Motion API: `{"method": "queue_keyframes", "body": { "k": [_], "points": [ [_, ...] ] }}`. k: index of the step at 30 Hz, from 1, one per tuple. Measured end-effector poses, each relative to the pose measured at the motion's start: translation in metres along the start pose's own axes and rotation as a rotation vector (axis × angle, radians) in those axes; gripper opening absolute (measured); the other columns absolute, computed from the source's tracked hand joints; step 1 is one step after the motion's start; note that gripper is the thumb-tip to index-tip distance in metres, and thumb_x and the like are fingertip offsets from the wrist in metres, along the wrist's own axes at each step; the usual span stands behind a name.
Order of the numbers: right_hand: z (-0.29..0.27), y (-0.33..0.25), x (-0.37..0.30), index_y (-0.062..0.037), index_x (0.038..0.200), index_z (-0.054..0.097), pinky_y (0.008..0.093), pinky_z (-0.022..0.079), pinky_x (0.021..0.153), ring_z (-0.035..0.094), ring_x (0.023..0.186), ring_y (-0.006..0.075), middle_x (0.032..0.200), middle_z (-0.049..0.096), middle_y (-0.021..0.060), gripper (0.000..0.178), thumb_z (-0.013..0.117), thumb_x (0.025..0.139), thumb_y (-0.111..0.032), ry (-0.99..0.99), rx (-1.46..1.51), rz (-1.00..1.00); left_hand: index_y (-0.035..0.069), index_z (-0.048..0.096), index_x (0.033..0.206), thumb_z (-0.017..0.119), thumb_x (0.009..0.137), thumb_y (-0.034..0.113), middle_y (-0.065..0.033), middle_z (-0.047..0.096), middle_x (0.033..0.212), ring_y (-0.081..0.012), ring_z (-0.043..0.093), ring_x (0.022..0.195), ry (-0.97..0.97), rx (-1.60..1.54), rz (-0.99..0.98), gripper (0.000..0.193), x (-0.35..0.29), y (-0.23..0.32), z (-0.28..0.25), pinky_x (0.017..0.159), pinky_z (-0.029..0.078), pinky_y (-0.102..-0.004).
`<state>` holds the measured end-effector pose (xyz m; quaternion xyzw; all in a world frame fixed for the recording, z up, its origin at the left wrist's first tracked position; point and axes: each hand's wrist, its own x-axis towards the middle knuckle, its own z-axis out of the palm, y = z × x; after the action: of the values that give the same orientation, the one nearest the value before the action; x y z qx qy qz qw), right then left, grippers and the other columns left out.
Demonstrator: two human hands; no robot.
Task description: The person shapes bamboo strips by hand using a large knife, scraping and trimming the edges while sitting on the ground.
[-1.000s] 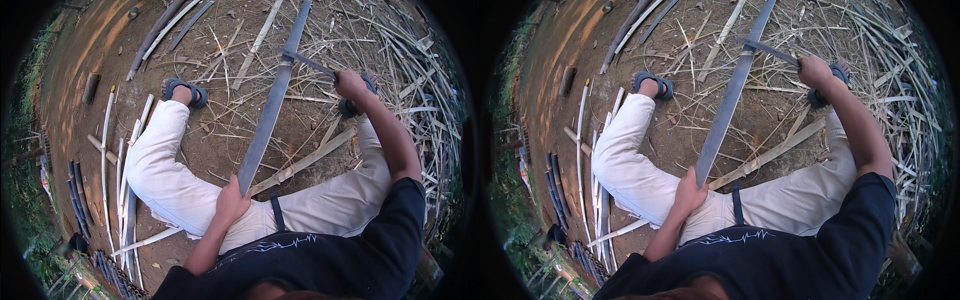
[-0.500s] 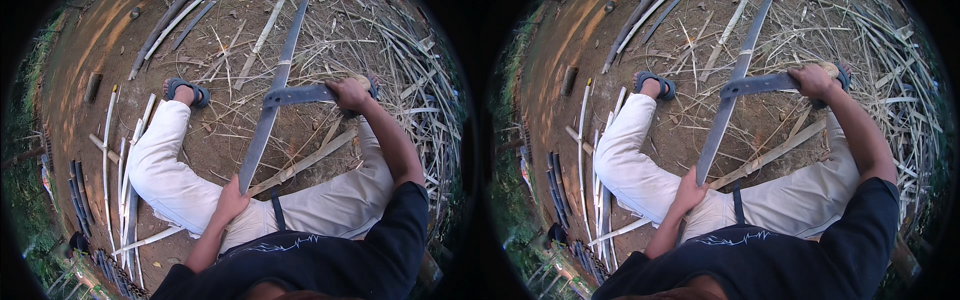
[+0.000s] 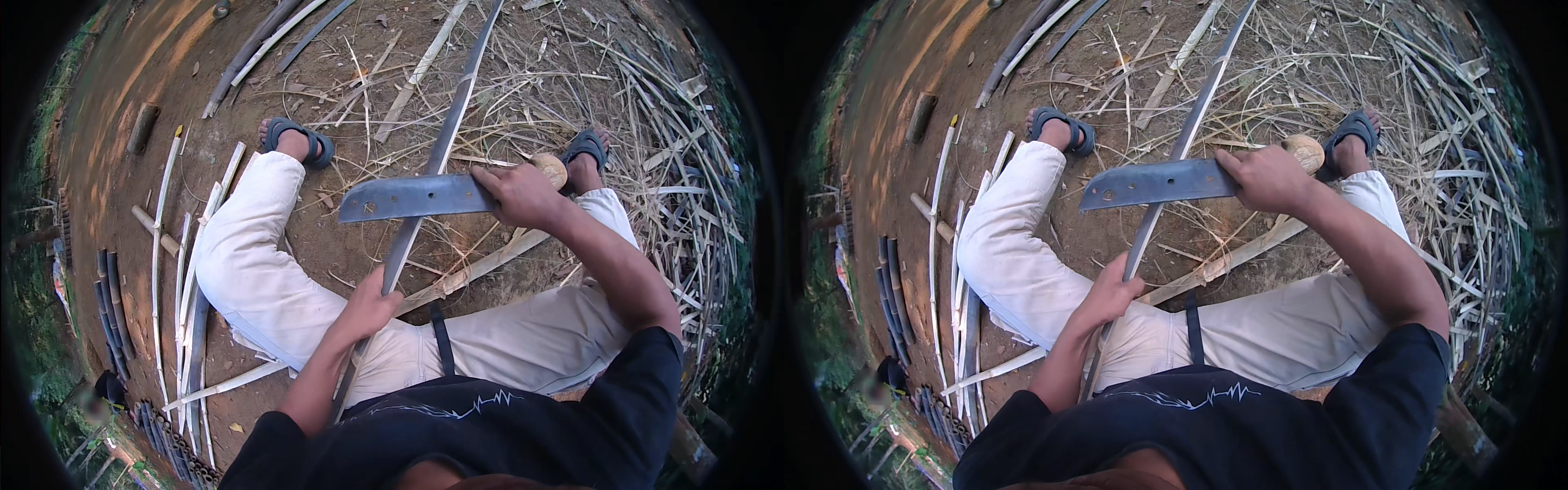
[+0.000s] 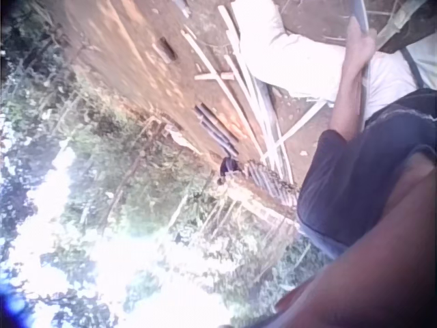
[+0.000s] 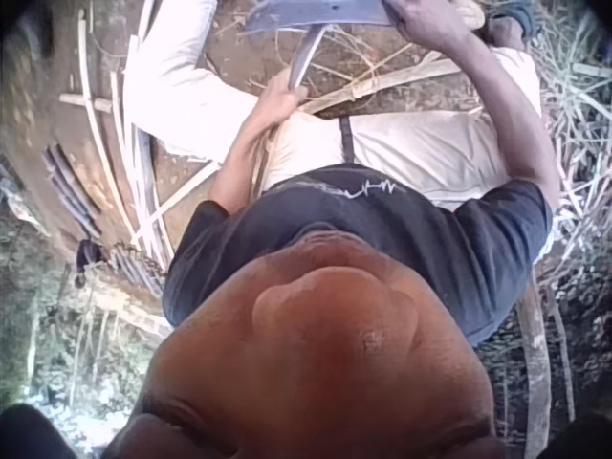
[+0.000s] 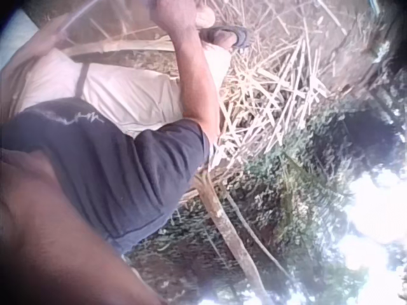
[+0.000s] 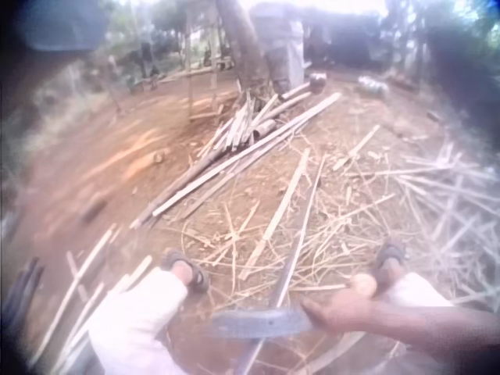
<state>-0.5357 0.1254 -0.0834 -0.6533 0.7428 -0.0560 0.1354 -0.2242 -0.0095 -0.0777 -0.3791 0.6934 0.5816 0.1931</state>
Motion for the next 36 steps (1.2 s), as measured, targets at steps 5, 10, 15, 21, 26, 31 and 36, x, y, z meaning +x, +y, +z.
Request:
{"method": "queue_keyframes", "body": {
  "k": [5,10,15,21,26,31,36],
  "points": [
    [-0.033,-0.040,0.002,-0.0017,0.124,0.055,0.0462,0.056,0.065,0.070,0.074,0.0343,0.090,0.071,0.0141,0.049,0.064,0.079,-0.016,-0.001,-0.005,-0.014,0.006,0.047,0.095,0.053,0.080,0.007,-0.0033,0.050,0.069,-0.0117,0.042,0.042,-0.183,-0.323,-0.049,0.016,0.034,0.053,-0.020,0.039,0.035,-0.0279],
    [-0.022,-0.016,0.002,-0.0009,0.115,0.056,0.0479,0.056,0.065,0.070,0.074,0.0371,0.086,0.070,0.0172,0.038,0.063,0.080,-0.015,-0.137,-0.068,0.143,0.005,0.049,0.105,0.054,0.086,0.009,-0.0063,0.056,0.076,-0.0143,0.052,0.049,-0.431,-0.821,-0.126,0.020,0.095,0.011,-0.017,0.040,0.042,-0.0276],
    [0.010,-0.026,-0.008,0.0035,0.118,0.054,0.0478,0.057,0.064,0.070,0.075,0.0376,0.089,0.070,0.0200,0.039,0.060,0.083,-0.014,-0.161,-0.004,0.109,-0.001,0.051,0.106,0.059,0.099,0.031,-0.0093,0.062,0.081,-0.0211,0.069,0.064,-0.309,-0.666,-0.109,0.035,0.085,0.002,-0.017,0.050,0.059,-0.0336],
    [0.054,-0.059,-0.019,0.0098,0.137,0.043,0.0448,0.058,0.065,0.071,0.075,0.0364,0.099,0.069,0.0245,0.054,0.053,0.088,-0.012,-0.155,-0.026,-0.035,-0.001,0.055,0.097,0.056,0.097,0.056,-0.0096,0.060,0.070,-0.0205,0.064,0.051,-0.372,-0.455,-0.303,0.057,0.039,-0.027,-0.014,0.047,0.057,-0.0364],
    [0.038,-0.032,-0.011,0.0058,0.126,0.050,0.0466,0.057,0.064,0.071,0.075,0.0377,0.094,0.069,0.0237,0.046,0.058,0.084,-0.011,-0.273,0.000,0.234,0.003,0.054,0.087,0.056,0.099,0.053,-0.0065,0.057,0.064,-0.0166,0.054,0.044,-0.347,-0.615,-0.286,0.051,0.031,-0.030,-0.009,0.041,0.049,-0.0353],
    [0.033,-0.010,-0.012,0.0028,0.112,0.051,0.0496,0.056,0.062,0.069,0.070,0.0406,0.077,0.069,0.0212,0.030,0.055,0.086,-0.010,-0.254,-0.012,0.422,0.006,0.053,0.087,0.059,0.098,0.050,-0.0062,0.056,0.064,-0.0166,0.053,0.043,-0.378,-0.659,-0.319,0.046,0.040,-0.022,-0.008,0.039,0.046,-0.0341],
    [0.038,-0.013,-0.010,0.0021,0.121,0.051,0.0498,0.057,0.068,0.070,0.076,0.0393,0.087,0.069,0.0226,0.038,0.057,0.086,-0.012,-0.211,-0.041,0.209,0.005,0.053,0.085,0.060,0.098,0.049,-0.0070,0.056,0.063,-0.0167,0.052,0.042,-0.332,-0.654,-0.321,0.047,0.025,-0.021,-0.011,0.038,0.045,-0.0340]
  ]
}}
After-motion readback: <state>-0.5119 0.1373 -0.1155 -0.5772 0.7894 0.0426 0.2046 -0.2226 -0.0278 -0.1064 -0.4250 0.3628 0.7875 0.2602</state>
